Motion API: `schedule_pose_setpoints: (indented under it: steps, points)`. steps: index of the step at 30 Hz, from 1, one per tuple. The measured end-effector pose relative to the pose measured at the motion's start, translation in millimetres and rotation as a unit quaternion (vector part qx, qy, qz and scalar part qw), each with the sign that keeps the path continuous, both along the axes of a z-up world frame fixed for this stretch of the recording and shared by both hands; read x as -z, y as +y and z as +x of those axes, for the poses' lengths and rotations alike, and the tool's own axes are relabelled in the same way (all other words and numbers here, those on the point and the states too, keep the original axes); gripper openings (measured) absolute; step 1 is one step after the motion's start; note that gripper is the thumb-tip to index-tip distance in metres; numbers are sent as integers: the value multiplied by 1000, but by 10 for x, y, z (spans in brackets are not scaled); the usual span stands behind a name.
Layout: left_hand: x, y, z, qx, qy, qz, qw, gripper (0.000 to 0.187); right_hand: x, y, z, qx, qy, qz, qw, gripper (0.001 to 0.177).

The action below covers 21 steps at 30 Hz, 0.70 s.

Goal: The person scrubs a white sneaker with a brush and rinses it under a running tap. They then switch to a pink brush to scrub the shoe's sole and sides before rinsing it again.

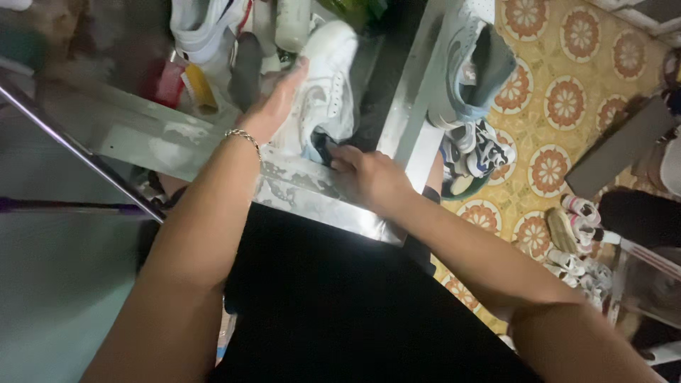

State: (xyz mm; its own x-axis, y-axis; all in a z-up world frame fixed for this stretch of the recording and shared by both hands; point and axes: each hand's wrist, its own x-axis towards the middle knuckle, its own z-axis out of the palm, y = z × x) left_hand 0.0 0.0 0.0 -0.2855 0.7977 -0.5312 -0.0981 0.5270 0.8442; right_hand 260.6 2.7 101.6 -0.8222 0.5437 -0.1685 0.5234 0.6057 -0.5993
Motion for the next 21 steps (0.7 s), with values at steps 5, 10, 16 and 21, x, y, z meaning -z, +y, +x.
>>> schedule_pose_setpoints:
  steps: [5, 10, 16, 21]
  points:
    - [-389, -86, 42, 59, 27, -20, 998, 100, 696, 691, 279, 104, -82, 102, 986, 39]
    - [-147, -52, 23, 17, 82, -24, 996, 60, 471, 51, 263, 22, -53, 42, 997, 49]
    - [-324, -123, 41, 16, 22, -15, 1000, 97, 260, 344, 318, 48, -131, 57, 989, 47]
    - [-172, -133, -11, 20, 32, 18, 999, 64, 465, 224, 462, -37, -90, 27, 995, 51]
